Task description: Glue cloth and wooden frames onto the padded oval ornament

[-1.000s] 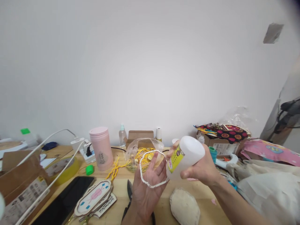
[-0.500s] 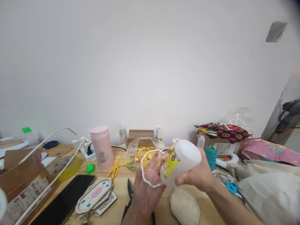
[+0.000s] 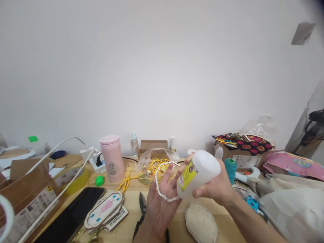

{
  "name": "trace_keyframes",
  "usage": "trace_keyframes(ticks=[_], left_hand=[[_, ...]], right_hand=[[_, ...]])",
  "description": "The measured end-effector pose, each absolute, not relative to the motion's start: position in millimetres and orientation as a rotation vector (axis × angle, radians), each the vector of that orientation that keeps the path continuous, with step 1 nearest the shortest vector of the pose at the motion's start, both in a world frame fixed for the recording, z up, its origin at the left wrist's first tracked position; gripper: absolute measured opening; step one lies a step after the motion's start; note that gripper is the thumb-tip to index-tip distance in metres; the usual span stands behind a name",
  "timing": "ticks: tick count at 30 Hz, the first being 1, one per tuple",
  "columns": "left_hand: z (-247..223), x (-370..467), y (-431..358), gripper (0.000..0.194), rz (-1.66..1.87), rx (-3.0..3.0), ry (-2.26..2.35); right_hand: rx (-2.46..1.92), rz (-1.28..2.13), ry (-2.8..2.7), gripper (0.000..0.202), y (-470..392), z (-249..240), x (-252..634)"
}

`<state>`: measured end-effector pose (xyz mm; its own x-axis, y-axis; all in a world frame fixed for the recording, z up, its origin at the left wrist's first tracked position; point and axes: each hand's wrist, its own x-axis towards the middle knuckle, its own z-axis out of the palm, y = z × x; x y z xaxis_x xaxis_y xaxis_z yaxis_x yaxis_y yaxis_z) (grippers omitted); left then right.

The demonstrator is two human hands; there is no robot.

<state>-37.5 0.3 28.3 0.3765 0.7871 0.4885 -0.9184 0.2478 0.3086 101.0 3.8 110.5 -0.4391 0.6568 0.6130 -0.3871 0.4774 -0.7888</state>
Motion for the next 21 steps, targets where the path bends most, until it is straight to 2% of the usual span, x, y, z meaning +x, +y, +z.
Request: trace_keyframes(ticks=[3,8,13,18,21], left_hand=[[31.3,-37.2,-0.4,0.045,1.171,0.607,-0.265],[34.2,-36.6,-2.9,0.049,1.174,0.654,-0.339],[33.3,-35.8,-3.1,0.049,1.181,0.648,-0.294],[34.2,-34.0,-2.8,0.046,1.179,0.654,-0.350],[35.9,-32.5,-3.6,0.043,1.170,0.649,-0.372]], right_hand=[[-0.235,1.197,-1.601,0.047,5.2,109.6,102.7],[-0.244,1.249,-1.631,0.036,2.8,107.1,98.3],[-0.206,1.263,-1.582,0.049,3.4,106.6,97.5],[-0.238,1.225,-1.615,0.037,-0.1,107.8,94.4],[-0.247,1.218,-1.638,0.037,-3.0,108.4,92.9]])
